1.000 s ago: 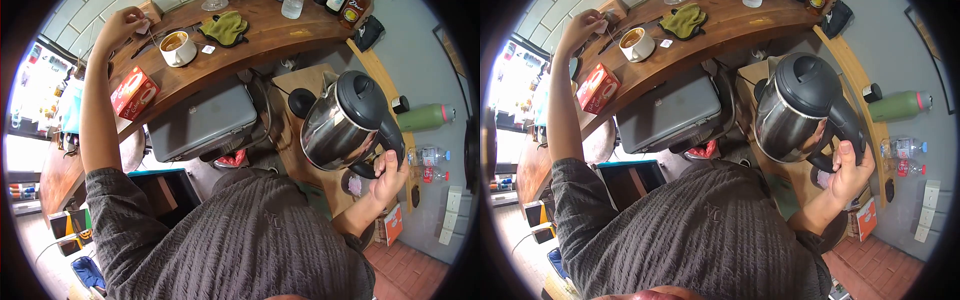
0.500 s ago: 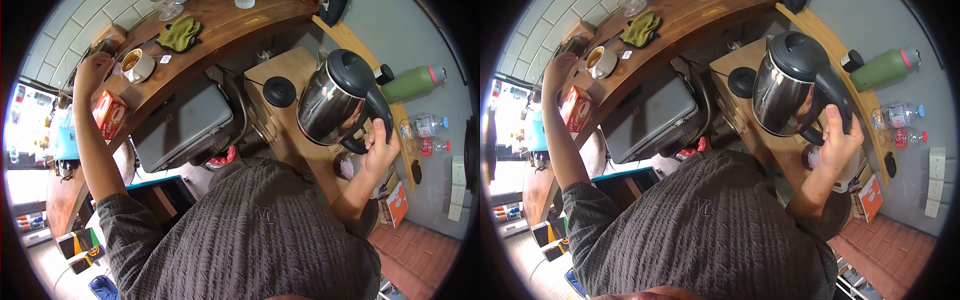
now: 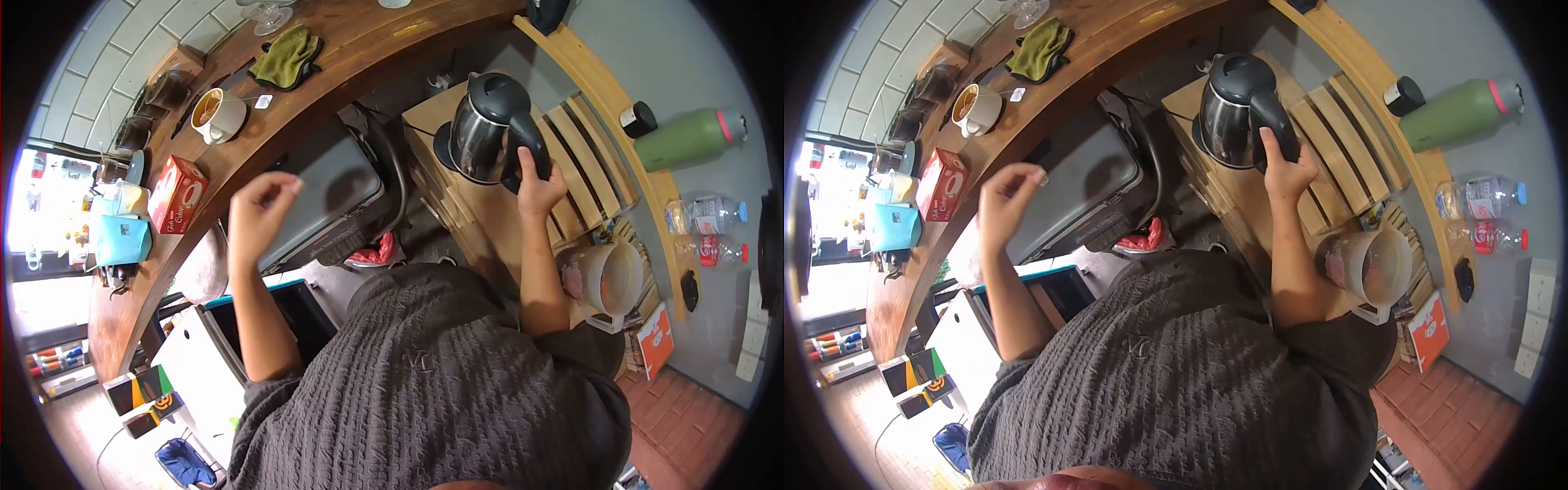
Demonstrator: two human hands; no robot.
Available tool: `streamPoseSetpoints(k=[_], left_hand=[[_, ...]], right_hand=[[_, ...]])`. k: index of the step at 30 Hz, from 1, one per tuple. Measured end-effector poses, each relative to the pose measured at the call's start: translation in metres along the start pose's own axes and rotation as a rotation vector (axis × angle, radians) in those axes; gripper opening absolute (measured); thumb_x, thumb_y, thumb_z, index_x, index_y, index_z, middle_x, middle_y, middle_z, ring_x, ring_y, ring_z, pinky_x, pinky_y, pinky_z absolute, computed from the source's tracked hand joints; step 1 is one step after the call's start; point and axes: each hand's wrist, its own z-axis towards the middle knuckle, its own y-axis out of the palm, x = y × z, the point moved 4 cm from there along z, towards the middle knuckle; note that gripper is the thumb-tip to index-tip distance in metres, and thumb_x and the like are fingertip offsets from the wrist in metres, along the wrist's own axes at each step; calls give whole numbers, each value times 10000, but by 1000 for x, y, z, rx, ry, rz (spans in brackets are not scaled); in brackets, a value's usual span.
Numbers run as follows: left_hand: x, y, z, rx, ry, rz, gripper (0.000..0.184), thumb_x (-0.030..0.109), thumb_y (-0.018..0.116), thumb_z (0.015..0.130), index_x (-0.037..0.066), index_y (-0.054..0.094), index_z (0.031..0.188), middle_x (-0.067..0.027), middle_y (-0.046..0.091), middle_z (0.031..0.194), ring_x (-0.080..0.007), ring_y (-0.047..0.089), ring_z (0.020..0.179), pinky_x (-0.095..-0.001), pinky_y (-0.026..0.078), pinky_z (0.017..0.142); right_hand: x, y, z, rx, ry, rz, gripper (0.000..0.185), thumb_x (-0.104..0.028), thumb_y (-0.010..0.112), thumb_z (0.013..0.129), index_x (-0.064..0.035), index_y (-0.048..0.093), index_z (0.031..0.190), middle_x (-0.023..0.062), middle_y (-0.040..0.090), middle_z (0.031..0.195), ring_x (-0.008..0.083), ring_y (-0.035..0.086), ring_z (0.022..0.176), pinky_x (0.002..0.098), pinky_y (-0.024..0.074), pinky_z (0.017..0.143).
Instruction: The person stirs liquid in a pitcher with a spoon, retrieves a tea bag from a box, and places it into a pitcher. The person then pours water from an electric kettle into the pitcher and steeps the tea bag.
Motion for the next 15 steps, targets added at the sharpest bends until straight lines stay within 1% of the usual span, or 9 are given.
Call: streamPoseSetpoints(k=[1, 2, 3, 5, 8, 10, 12, 14, 15], left_hand=[[-10, 8, -9, -3, -40, -5, 153, 115, 727, 897, -25, 713, 957, 0, 665, 799, -51, 552, 740, -223, 460, 674], [-16, 15, -19, -7, -83, -8, 159, 122, 727, 898, -25, 713, 961, -3, 668, 801, -54, 556, 741, -225, 466, 680], [-17, 19, -29, -18, -159, 33, 162, 121, 725, 897, -27, 710, 960, -4, 667, 794, -55, 554, 739, -224, 463, 678], [-32, 24, -48, -35, -232, 49, 165, 125, 720, 901, -30, 708, 955, 0, 661, 776, -51, 552, 717, -223, 455, 658], [-45, 22, -68, -44, -303, 78, 164, 126, 715, 910, -31, 706, 957, 6, 655, 761, -46, 550, 698, -217, 443, 636], [-59, 19, -79, -1, -398, -24, 156, 133, 701, 936, -17, 693, 978, 37, 635, 808, -32, 534, 743, -200, 430, 674], [-65, 22, -83, -18, -421, -35, 154, 128, 692, 945, -17, 687, 995, 26, 648, 833, -41, 555, 768, -202, 440, 699], [-68, 28, -81, 24, -385, -44, 170, 128, 714, 916, -31, 701, 975, 1, 661, 764, -51, 560, 701, -219, 446, 637], [-70, 33, -80, 22, -382, -46, 170, 128, 714, 916, -31, 701, 975, 1, 661, 764, -51, 560, 701, -219, 446, 637]], right_hand=[[5, 8, 1, 8, -40, -34, 329, -245, 875, 769, 27, 694, 806, 30, 683, 755, 98, 591, 653, 261, 486, 627], [15, 15, 2, 0, -30, -28, 329, -245, 875, 769, 27, 694, 806, 30, 683, 755, 98, 591, 653, 261, 486, 627], [26, 20, 4, 18, -46, -71, 339, -254, 880, 763, 26, 691, 790, 30, 684, 747, 97, 588, 647, 262, 486, 625], [34, 30, 7, 45, -36, -153, 365, -276, 891, 750, 19, 676, 745, 36, 694, 739, 98, 594, 641, 266, 492, 625], [45, 35, 10, 49, -6, -76, 375, -281, 895, 745, 19, 670, 743, 47, 705, 755, 107, 609, 648, 269, 501, 631], [49, 35, 11, 52, 20, -52, 376, -277, 896, 744, 21, 667, 749, 57, 714, 770, 113, 622, 659, 271, 508, 635], [47, 34, 13, 65, -90, -106, 370, -271, 894, 748, 24, 672, 765, 56, 715, 772, 109, 620, 657, 271, 508, 631], [50, 36, 14, 61, -62, -86, 370, -270, 893, 748, 25, 671, 765, 57, 715, 772, 107, 619, 658, 271, 508, 631], [53, 38, 15, 58, -34, -62, 370, -269, 893, 749, 26, 670, 764, 58, 715, 773, 106, 619, 659, 272, 508, 631]])
